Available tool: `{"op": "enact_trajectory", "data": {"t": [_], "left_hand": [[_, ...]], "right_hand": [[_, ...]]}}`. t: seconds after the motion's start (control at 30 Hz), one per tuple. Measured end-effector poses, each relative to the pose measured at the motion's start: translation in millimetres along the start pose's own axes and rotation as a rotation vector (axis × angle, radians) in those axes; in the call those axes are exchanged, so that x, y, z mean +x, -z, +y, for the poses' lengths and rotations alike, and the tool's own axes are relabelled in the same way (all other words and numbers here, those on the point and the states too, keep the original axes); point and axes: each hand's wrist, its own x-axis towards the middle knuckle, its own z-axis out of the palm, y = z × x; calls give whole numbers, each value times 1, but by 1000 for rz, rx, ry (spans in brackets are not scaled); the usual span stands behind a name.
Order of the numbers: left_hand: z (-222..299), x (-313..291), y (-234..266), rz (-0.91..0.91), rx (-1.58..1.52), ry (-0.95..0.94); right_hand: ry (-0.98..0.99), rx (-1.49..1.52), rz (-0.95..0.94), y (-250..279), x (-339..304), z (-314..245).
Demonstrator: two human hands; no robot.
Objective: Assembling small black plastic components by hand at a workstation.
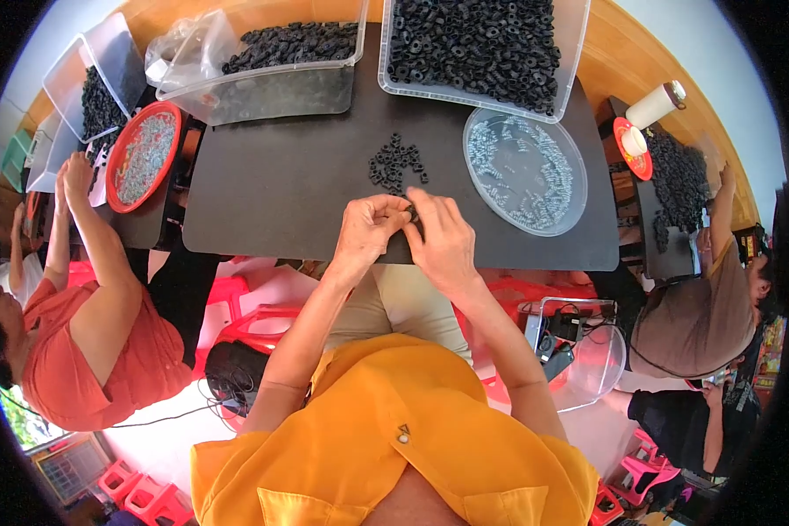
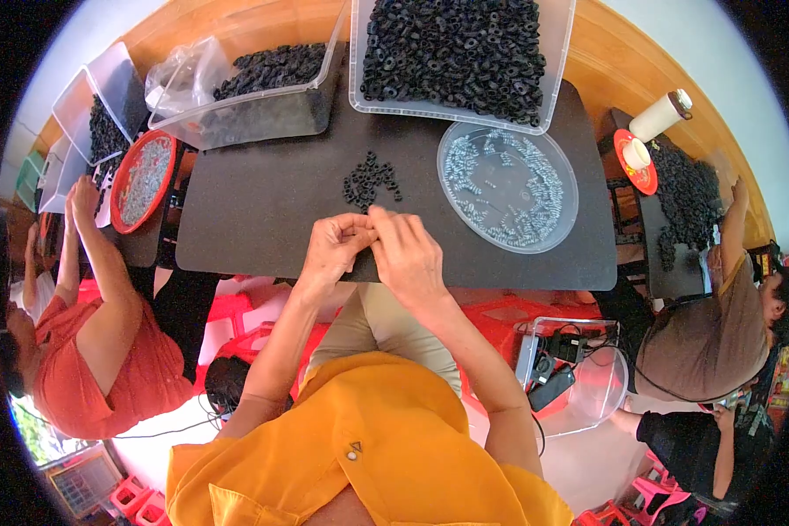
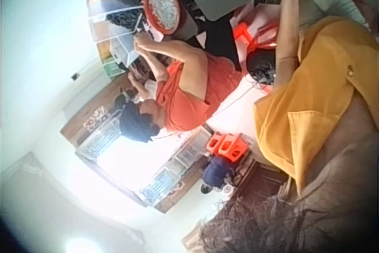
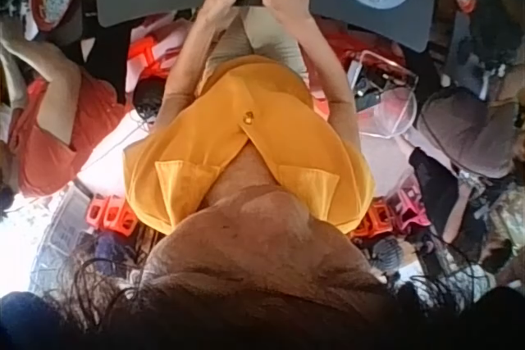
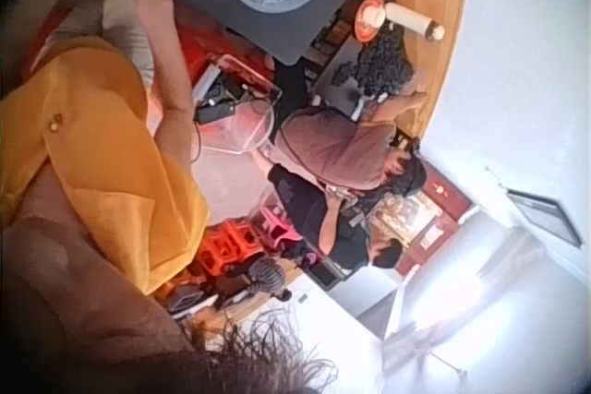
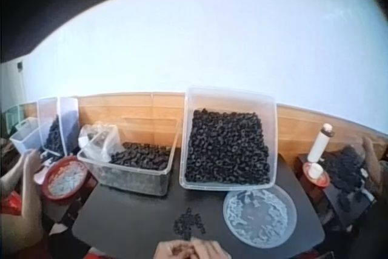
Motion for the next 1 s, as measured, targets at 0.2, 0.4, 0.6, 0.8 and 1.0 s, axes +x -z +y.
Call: {"op": "enact_trajectory", "data": {"t": [0.2, 0.4, 0.6, 0.8, 1.0], "left_hand": [[5, -2, -2, -6, -121, 12], [4, -5, 0, 13, -71, 33], [-7, -3, 1, 8, -125, -38], [9, -3, 8, 47, -162, -44], [109, 31, 59, 523, 149, -550]], "right_hand": [[-130, 61, -8, 7, -7, 5], [0, -16, 3, 0, -8, 3], [89, -42, -33, -1, -8, 2], [-55, 48, -7, 1, -12, -1], [-209, 122, 149, 4, -29, 9]]}}
